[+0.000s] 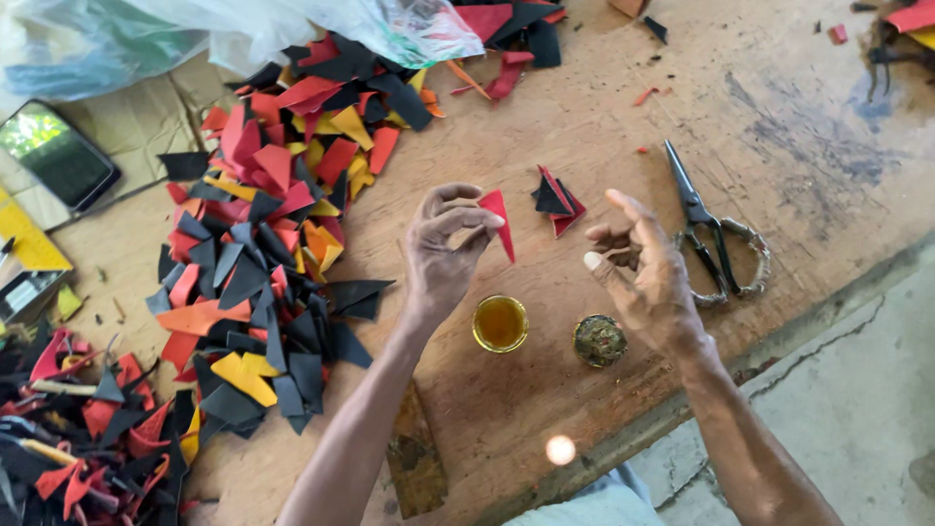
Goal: The person repeatedly picks up small triangular pieces of colored material, applies a yellow adhesive from a small container to the edges, and presses them together to form small stacks. The person works at a wooden table with piles of red, black, and yellow pieces and a pair of scissors nearby.
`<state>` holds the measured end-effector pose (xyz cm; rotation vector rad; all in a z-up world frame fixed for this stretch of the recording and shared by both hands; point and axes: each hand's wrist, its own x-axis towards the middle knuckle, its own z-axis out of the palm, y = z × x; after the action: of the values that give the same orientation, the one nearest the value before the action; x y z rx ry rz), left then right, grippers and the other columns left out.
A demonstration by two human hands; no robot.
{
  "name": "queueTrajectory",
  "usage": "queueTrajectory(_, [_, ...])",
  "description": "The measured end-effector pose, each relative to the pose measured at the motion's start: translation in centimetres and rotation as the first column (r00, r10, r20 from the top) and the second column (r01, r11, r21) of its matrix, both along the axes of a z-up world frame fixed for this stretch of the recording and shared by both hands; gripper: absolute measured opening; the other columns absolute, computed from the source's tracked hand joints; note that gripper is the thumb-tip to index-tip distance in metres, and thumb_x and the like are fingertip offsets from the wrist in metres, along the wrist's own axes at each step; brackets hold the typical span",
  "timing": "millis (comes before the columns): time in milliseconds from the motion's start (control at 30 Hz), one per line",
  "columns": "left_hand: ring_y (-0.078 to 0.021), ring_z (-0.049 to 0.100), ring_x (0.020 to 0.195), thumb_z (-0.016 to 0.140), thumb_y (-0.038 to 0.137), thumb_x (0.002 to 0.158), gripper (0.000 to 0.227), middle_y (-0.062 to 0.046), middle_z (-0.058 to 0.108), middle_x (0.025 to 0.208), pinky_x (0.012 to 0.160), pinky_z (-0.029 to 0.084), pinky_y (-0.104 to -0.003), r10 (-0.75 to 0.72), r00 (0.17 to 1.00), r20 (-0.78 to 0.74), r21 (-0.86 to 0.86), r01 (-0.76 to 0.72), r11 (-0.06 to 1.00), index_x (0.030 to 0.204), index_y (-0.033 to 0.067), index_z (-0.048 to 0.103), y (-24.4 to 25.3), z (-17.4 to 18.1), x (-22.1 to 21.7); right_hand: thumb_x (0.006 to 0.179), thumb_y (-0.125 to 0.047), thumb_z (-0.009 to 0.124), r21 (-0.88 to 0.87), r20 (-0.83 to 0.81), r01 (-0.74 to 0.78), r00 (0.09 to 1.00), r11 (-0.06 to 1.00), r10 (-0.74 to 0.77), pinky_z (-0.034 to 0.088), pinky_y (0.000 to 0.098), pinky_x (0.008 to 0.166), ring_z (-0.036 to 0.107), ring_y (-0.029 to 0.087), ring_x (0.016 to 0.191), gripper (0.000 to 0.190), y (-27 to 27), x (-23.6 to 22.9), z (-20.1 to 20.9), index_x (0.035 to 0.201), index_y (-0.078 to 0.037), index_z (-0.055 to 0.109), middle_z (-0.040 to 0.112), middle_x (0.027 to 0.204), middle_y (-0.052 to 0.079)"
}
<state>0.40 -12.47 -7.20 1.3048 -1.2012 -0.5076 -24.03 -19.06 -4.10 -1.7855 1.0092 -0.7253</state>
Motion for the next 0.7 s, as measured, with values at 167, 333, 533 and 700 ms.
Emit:
queueTrajectory(167, [-0.0147, 0.067, 0.104, 0.077, -0.011, 0.082, 0.029, -0.003, 0.064, 0.115, 0.092, 0.06, -0.03, -0.108, 0.946, -0.306, 0.093, 0.143, 0.985, 0.096, 0.0139, 0.079, -2.9, -1.7, -1.2, 0.091, -0.008, 0.071, 0.064, 0.059, 0.013, 0.998, 0.998, -0.017, 0.056, 0.0302, 0.091, 0.066, 0.015, 0.099, 0.073, -0.2, -0.3, -1.0, 0.155, -0.009, 0.036, 0.068, 0.116, 0.009])
queueTrajectory(333, [-0.0163, 0.068, 0.104, 0.083, -0.008, 0.08, 0.03, -0.005, 0.069, 0.112, 0.09, 0.057, -0.03, -0.114, 0.993, -0.014, 0.059, 0.115, 0.992, 0.099, 0.0147, 0.081, -4.0, -1.9, -1.7, 0.091, -0.006, 0.069, 0.321, 0.27, -0.122, 0.962, 0.939, 0.033, 0.053, 0.0327, 0.102, 0.064, 0.018, 0.114, 0.077, -0.7, 0.2, -1.5, 0.153, -0.01, 0.025, 0.067, 0.126, 0.011])
queueTrajectory(533, [-0.0142, 0.07, 0.097, 0.081, -0.006, 0.078, 0.031, -0.003, 0.069, 0.111, 0.084, 0.058, -0.027, -0.089, 0.995, 0.045, 0.113, 0.084, 0.99, 0.098, 0.0174, 0.082, -5.3, -2.5, -2.1, 0.094, -0.006, 0.066, 0.505, 0.486, -0.315, 0.873, 0.803, 0.036, 0.049, 0.0369, 0.108, 0.058, 0.023, 0.126, 0.074, -0.9, 0.4, -2.0, 0.154, -0.007, 0.022, 0.058, 0.135, 0.018])
queueTrajectory(700, [-0.0132, 0.071, 0.09, 0.082, -0.003, 0.078, 0.031, -0.003, 0.07, 0.11, 0.077, 0.058, -0.027, -0.071, 0.994, 0.079, 0.153, 0.058, 0.987, 0.099, 0.0189, 0.082, -5.6, -2.4, -2.6, 0.091, -0.008, 0.066, 0.52, 0.354, -0.233, 0.934, 0.822, 0.041, 0.052, 0.0377, 0.109, 0.059, 0.023, 0.125, 0.075, -1.5, 0.2, -2.3, 0.152, -0.01, 0.021, 0.057, 0.135, 0.017])
